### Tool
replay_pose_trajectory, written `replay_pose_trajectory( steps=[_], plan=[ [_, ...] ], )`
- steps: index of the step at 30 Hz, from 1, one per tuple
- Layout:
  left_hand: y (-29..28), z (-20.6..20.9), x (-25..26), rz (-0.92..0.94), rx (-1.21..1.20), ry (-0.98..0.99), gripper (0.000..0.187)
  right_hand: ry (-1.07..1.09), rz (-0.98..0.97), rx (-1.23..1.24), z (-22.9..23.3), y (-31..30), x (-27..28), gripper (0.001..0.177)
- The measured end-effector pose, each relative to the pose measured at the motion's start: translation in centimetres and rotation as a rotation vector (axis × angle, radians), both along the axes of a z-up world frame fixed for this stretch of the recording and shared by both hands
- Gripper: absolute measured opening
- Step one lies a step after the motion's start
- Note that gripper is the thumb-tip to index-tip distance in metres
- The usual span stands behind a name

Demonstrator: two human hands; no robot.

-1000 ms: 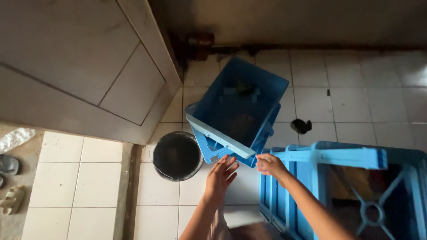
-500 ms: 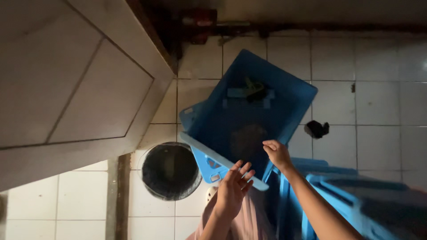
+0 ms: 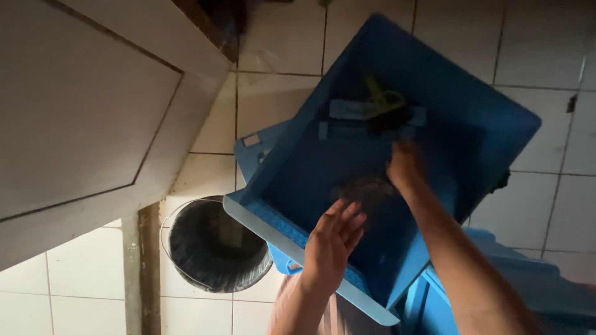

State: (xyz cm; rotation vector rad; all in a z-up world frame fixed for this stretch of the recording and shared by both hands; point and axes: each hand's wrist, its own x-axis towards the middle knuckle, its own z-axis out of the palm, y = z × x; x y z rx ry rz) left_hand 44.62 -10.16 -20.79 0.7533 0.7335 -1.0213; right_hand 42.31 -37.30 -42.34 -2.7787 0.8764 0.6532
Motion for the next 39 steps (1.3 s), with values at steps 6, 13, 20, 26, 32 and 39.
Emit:
replay_pose_trajectory(
  steps=[6,13,20,26,32,39],
  plan=[
    [0.7,-1.6,-1.5,0.000,-0.006,-0.003,0.065,-0.018,0.127,-0.114,0.5,0.7,-1.3,0.029],
    [2.8,-1.7,-3.2,-0.030,0.090,0.046,0.058,-0.212,0.148,-0.147,7.6,6.6,-2.5,0.019],
    [4.0,-1.1,-3.2,-0.089,0.205,-0.132,0.060,-0.641,-0.194,0.269,17.2,12.0,-8.0,0.029],
    [4.9,7.7,0.6,-0.152,-0.015,-0.472,0.067,-0.971,-0.636,0.746,28.4,20.5,-10.9,0.025],
    [5.6,14.4,-1.9,-0.146,-0.027,-0.715,0.059,-1.196,-0.273,0.195,35.6,25.5,-14.9,0.027],
    [4.5,25.6,-7.9,-0.326,-0.294,-0.903,0.060,-1.330,-0.380,0.338,38.5,22.9,-23.3,0.040]
  ],
)
